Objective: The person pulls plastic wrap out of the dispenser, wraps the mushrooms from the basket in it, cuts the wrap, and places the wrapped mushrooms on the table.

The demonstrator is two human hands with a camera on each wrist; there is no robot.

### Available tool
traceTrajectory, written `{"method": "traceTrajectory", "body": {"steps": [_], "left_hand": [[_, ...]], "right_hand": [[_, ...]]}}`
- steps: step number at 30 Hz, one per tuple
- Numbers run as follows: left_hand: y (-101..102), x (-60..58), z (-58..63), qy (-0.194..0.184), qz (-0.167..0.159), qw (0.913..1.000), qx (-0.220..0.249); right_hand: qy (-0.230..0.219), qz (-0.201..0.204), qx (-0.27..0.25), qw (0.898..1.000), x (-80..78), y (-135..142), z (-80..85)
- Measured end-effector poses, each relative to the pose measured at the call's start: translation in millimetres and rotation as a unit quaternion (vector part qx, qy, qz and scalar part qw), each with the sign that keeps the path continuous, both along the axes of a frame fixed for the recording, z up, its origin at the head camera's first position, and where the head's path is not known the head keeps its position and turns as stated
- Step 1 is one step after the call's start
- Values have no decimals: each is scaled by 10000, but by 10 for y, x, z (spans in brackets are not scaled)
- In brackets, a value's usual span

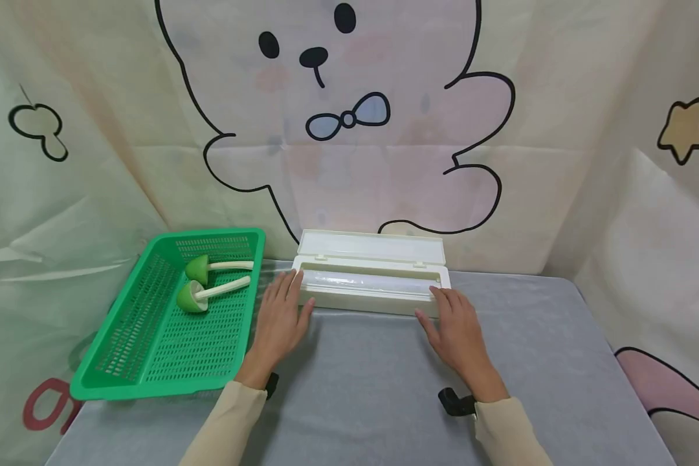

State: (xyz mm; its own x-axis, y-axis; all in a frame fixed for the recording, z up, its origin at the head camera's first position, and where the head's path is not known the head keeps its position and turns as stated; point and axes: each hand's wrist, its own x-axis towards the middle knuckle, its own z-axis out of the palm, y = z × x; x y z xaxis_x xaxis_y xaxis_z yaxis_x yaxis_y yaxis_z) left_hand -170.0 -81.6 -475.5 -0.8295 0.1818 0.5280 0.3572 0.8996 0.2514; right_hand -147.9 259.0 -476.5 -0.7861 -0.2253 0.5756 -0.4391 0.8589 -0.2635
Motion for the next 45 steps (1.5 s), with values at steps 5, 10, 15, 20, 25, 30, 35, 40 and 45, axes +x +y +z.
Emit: {"method": "traceTrajectory", "body": {"steps": [5,10,15,20,25,30,35,40,45], "left_hand": [[80,-117,15,-179,-90,9995,251],[175,-219,57,-564,-34,9978,343],[237,-301,90,-769,-9,9968,223],[268,-346,97,-1095,-28,9939,128],[281,-407,121,-1285,-61,9911,334],[274,-495,175,-1448,-38,9885,430],[247,-557,191,-1654,-89,9855,377],[202,-561,131,-1448,-204,9879,513],[137,-553,67,-1128,-468,9909,569]], "right_hand": [[-22,-55,-137,9999,-100,-13,24],[-176,-89,-29,9998,-185,-32,40],[-426,-32,136,9990,-279,-51,57],[-1056,106,45,9943,-369,-37,94],[-1748,318,-382,9834,-464,43,164],[-2253,556,-606,9708,-577,164,223],[-2342,689,-652,9675,-666,245,235],[-2322,661,-677,9681,-696,238,226],[-2222,574,-669,9710,-692,215,196]]}}
